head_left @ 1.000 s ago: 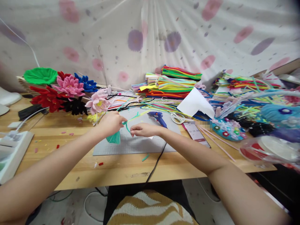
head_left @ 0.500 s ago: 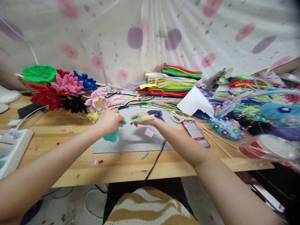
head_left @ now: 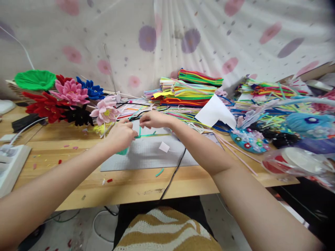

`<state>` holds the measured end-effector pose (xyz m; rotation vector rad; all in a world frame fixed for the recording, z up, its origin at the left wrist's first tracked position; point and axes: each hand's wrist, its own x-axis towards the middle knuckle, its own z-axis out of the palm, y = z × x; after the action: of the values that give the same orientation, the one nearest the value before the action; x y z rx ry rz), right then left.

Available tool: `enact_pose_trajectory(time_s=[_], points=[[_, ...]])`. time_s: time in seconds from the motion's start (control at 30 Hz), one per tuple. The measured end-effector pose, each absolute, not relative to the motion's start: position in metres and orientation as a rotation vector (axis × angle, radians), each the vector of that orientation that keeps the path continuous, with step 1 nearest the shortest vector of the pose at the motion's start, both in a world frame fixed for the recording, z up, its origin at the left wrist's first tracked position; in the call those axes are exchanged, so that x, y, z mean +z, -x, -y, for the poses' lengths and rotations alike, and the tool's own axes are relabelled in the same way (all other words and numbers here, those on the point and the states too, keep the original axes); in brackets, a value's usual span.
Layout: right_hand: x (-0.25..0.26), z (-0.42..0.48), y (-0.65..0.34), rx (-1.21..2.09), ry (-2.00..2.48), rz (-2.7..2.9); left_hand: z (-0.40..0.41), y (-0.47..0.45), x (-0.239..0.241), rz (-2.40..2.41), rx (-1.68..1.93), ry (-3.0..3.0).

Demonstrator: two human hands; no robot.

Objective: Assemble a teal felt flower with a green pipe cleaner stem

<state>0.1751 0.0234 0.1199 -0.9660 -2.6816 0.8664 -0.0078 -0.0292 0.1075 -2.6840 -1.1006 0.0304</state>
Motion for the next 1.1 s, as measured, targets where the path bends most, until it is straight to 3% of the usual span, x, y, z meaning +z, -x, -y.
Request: enact_pose_trajectory(time_s=[0.23,0.5,0.6,0.8,0.87,0.97,1.1], points=[[0.062,0.004,-0.172,1.199,1.037,2.529,0.027,0.018,0.112,1.338,-0.131,2.527],[0.119,0.010,-0.164,0.635,0.960,2.657,0.029,0.011,0.100,1.209,0.147,2.569],[0.122,-0.020,-0.169,0.881,0.959,2.571,0.029,0.010,0.104,1.140,0.068,2.629],[0.062,-0.024,-0.179,1.639,0.919,2.358,0.027,0.016,0.111,1.232,-0.108,2.571],[0.051,-0.007,-0.178,1.718,0.873,2.315,0.025,0.018,0.109,1.290,-0.106,2.531],[0.062,0.020,-0.172,1.418,0.943,2.462,0.023,0.020,0.100,1.326,-0.008,2.491],[0.105,0.030,-0.165,0.704,1.071,2.644,0.024,0.017,0.088,1.269,0.082,2.496]])
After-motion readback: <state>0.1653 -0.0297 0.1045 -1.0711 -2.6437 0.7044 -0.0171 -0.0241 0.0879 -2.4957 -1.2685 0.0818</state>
